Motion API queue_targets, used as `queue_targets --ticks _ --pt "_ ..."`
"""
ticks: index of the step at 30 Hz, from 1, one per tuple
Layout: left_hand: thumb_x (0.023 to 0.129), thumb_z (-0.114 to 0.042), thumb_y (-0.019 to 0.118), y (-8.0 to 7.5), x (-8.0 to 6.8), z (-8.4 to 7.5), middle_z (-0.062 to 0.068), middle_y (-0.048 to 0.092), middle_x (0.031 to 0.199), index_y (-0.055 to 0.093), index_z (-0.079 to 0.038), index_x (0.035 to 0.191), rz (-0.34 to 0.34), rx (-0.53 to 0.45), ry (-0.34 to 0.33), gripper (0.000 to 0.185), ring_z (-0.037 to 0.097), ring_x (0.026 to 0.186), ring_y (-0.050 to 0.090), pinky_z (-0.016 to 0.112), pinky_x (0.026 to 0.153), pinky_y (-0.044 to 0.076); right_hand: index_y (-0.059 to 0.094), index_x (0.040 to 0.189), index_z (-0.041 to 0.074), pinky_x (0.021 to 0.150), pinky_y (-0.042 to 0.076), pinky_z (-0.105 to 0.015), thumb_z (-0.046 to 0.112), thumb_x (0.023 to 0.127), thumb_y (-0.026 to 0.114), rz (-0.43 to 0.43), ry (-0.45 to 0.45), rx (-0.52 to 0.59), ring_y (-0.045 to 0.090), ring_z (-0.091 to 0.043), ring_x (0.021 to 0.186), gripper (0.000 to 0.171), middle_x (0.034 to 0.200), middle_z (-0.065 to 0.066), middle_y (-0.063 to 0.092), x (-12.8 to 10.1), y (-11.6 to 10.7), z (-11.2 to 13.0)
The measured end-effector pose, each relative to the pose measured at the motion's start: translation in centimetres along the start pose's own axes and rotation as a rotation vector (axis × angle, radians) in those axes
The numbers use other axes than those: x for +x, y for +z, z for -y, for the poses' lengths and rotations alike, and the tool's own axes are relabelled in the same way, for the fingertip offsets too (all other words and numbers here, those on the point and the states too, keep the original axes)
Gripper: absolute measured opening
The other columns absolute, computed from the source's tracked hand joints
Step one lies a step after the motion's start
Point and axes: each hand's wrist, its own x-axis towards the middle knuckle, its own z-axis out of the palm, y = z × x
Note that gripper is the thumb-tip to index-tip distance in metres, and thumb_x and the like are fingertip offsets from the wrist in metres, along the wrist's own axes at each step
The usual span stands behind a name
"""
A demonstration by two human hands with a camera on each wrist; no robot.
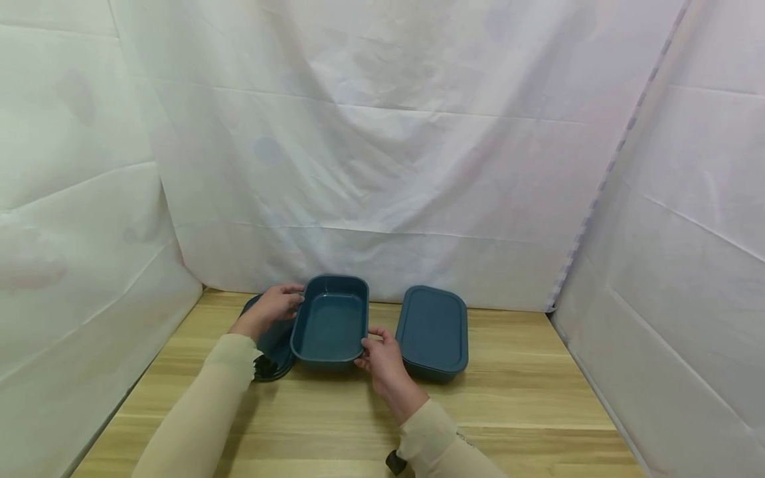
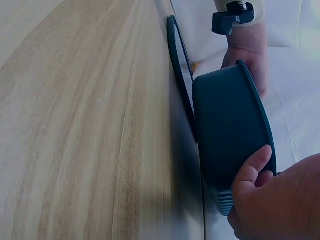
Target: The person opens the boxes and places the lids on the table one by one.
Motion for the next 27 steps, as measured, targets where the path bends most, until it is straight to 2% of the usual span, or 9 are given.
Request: queue_targets --ticks 8,14,17,27 --pt "0.118 -0.019 0.052 -0.1 0.5 -0.1 0.028 0.051 0.161 0.048 0.000 0.164 -0.005 0.006 0.003 0.050 0.042 0.141 0.056 0.050 0.107 0.056 0.054 0.143 -0.003 0.070 0.058 -0.030 0.002 0.111 0.057 -0.020 0.001 0.014 0.055 -0.019 0.076 0.033 0.095 -0.010 0.058 0.3 0.1 0.2" --pt "0.118 -0.018 0.053 -0.2 0.6 0.1 0.027 0.054 0.156 0.049 0.000 0.164 -0.013 0.002 -0.009 0.049 0.038 0.131 0.060 0.046 0.103 0.058 0.054 0.144 -0.003 0.069 0.058 -0.030 0.002 0.110 0.058 -0.024 0.011 0.023 0.054 -0.018 0.076 0.034 0.095 -0.010 0.056 0.8 0.2 -0.1" --pt "0.118 -0.018 0.053 -0.2 0.7 0.3 0.027 0.053 0.157 0.048 0.000 0.164 -0.012 0.000 -0.014 0.050 0.038 0.132 0.060 0.044 0.102 0.058 0.053 0.143 -0.003 0.069 0.058 -0.030 0.002 0.110 0.058 -0.020 0.009 0.029 0.054 -0.018 0.076 0.034 0.095 -0.010 0.056 1.0 0.2 -0.3" --pt "0.118 -0.017 0.052 0.0 0.9 0.6 0.028 0.051 0.160 0.046 0.001 0.165 -0.018 -0.003 -0.016 0.050 0.040 0.136 0.058 0.050 0.107 0.056 0.055 0.139 -0.002 0.068 0.058 -0.028 0.001 0.109 0.058 -0.024 0.005 0.032 0.055 -0.017 0.075 0.030 0.094 -0.009 0.057 1.3 0.3 -0.9"
